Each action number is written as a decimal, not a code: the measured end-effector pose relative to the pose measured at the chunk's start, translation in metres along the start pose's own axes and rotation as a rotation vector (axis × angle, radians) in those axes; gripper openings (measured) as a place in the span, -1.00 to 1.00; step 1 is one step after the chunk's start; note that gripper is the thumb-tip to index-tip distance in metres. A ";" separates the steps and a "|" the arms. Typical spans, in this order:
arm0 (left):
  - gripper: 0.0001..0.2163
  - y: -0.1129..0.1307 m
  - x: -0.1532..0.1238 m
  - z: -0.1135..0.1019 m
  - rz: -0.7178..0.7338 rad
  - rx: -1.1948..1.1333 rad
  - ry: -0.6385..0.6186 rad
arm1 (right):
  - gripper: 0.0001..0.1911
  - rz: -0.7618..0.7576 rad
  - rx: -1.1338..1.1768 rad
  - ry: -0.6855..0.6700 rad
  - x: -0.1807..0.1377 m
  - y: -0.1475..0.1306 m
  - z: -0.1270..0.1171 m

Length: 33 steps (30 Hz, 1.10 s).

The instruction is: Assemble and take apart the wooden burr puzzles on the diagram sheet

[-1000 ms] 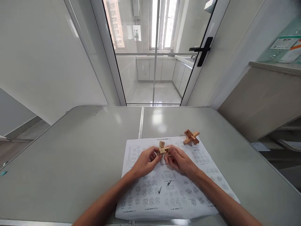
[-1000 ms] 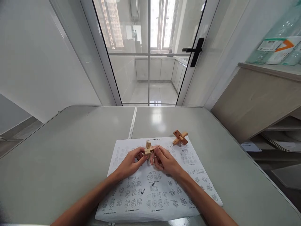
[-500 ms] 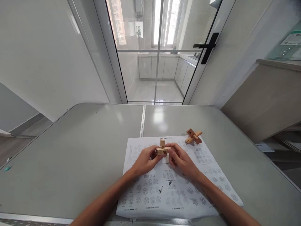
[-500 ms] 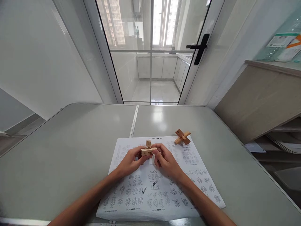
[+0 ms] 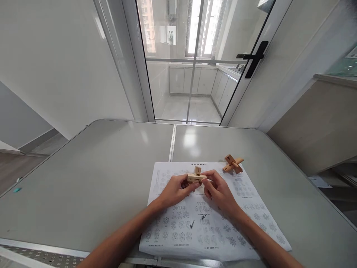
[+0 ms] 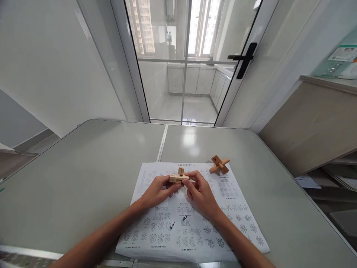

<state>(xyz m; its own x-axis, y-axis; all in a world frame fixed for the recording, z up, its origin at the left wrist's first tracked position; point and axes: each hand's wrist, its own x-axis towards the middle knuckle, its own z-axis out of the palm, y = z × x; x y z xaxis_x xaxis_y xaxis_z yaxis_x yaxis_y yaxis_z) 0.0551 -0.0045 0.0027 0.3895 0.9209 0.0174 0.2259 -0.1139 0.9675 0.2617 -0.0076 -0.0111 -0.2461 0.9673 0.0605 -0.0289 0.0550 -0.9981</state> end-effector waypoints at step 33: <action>-0.70 0.009 0.001 -0.003 0.061 -0.105 0.098 | -0.57 0.010 -0.256 -0.073 -0.008 -0.010 0.007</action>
<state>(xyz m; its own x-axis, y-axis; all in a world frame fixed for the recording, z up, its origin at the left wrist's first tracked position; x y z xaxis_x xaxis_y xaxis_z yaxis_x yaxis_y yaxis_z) 0.0550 -0.0038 0.0116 0.3091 0.9461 0.0970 0.1077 -0.1361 0.9848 0.2576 -0.0176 -0.0011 -0.3145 0.9483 0.0418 0.2173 0.1148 -0.9693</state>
